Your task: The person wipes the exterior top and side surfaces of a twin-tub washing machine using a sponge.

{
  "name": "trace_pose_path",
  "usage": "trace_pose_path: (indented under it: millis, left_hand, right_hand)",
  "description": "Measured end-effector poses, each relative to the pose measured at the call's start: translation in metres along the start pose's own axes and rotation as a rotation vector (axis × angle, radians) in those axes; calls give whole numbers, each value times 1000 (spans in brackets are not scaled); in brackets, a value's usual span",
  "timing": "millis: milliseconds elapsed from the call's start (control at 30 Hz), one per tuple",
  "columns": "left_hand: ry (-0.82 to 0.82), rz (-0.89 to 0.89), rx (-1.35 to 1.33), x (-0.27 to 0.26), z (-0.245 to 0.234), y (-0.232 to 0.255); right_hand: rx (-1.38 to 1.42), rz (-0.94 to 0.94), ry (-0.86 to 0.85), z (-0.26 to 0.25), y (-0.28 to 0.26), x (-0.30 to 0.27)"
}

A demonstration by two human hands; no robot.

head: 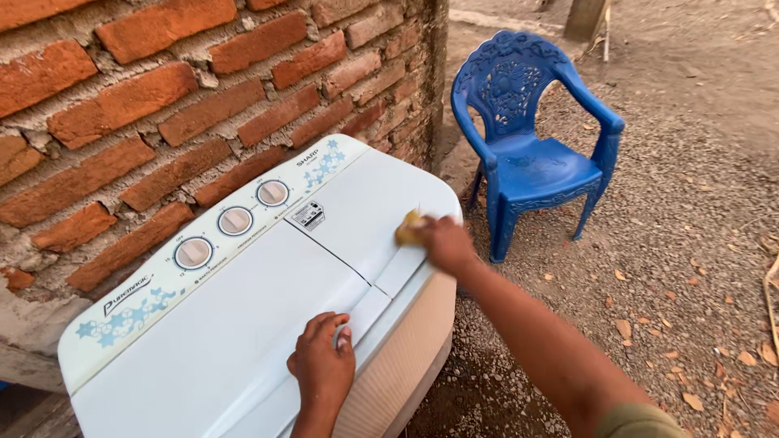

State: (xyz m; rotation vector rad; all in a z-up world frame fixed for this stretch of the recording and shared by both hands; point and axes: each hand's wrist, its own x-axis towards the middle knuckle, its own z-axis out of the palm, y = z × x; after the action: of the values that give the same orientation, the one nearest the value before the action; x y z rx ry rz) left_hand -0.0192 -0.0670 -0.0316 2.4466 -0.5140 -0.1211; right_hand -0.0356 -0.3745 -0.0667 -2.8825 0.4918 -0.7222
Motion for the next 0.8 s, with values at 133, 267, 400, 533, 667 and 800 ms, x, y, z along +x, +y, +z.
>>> trace_pose_path:
  millis: [133, 267, 400, 533, 667, 800]
  left_hand:
    - [-71, 56, 69, 11, 13, 3]
    - [-77, 69, 85, 47, 22, 7]
    - [-81, 78, 69, 92, 29, 19]
    - [-90, 80, 47, 133, 25, 32]
    - [-89, 42, 19, 168, 18, 39]
    - [-64, 46, -24, 196, 20, 47]
  right_hand:
    - [73, 113, -56, -4, 14, 20]
    - [221, -402, -109, 14, -21, -8]
    - [206, -458, 23, 26, 28, 37]
    - [-23, 125, -29, 25, 107, 110]
    - [102, -3, -23, 39, 76, 106]
    - [258, -389, -107, 42, 9, 62]
